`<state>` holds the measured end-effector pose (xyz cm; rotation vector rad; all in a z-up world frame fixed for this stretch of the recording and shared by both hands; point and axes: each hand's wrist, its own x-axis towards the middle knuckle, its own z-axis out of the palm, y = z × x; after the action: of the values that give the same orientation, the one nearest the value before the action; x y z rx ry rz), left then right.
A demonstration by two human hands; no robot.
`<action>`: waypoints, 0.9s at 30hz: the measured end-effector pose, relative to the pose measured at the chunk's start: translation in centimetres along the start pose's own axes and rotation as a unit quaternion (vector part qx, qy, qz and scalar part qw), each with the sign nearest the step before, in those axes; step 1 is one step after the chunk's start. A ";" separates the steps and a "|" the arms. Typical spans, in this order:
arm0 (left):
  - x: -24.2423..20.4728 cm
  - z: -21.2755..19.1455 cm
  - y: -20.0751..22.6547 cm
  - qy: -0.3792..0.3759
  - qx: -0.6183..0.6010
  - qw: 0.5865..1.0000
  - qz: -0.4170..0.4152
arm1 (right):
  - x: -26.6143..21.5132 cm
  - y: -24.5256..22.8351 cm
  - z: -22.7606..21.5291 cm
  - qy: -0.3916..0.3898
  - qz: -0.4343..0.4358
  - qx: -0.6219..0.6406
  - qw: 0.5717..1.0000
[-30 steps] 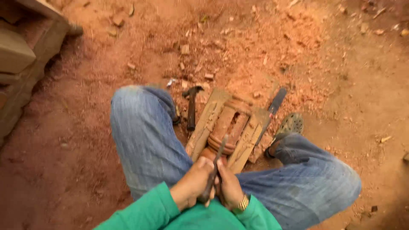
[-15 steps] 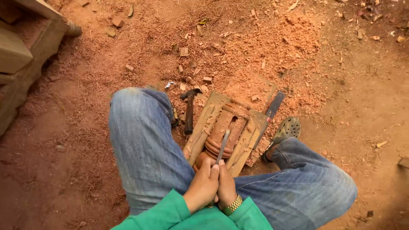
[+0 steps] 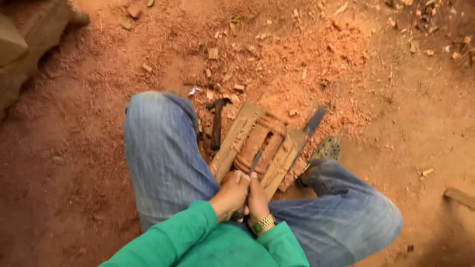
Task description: Carve decorative patterns into a wooden pillar using a hammer and chisel.
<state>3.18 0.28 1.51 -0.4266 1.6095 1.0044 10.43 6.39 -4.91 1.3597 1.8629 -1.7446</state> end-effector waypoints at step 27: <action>6.4 -13.0 12.6 0.165 -0.149 0.907 0.358 | 6.9 -0.8 -2.3 -0.127 -0.624 -0.425 0.644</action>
<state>-15.90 -1.35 0.41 -0.2042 1.9788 1.8278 7.11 11.64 -8.79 -0.7207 2.9823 -0.7953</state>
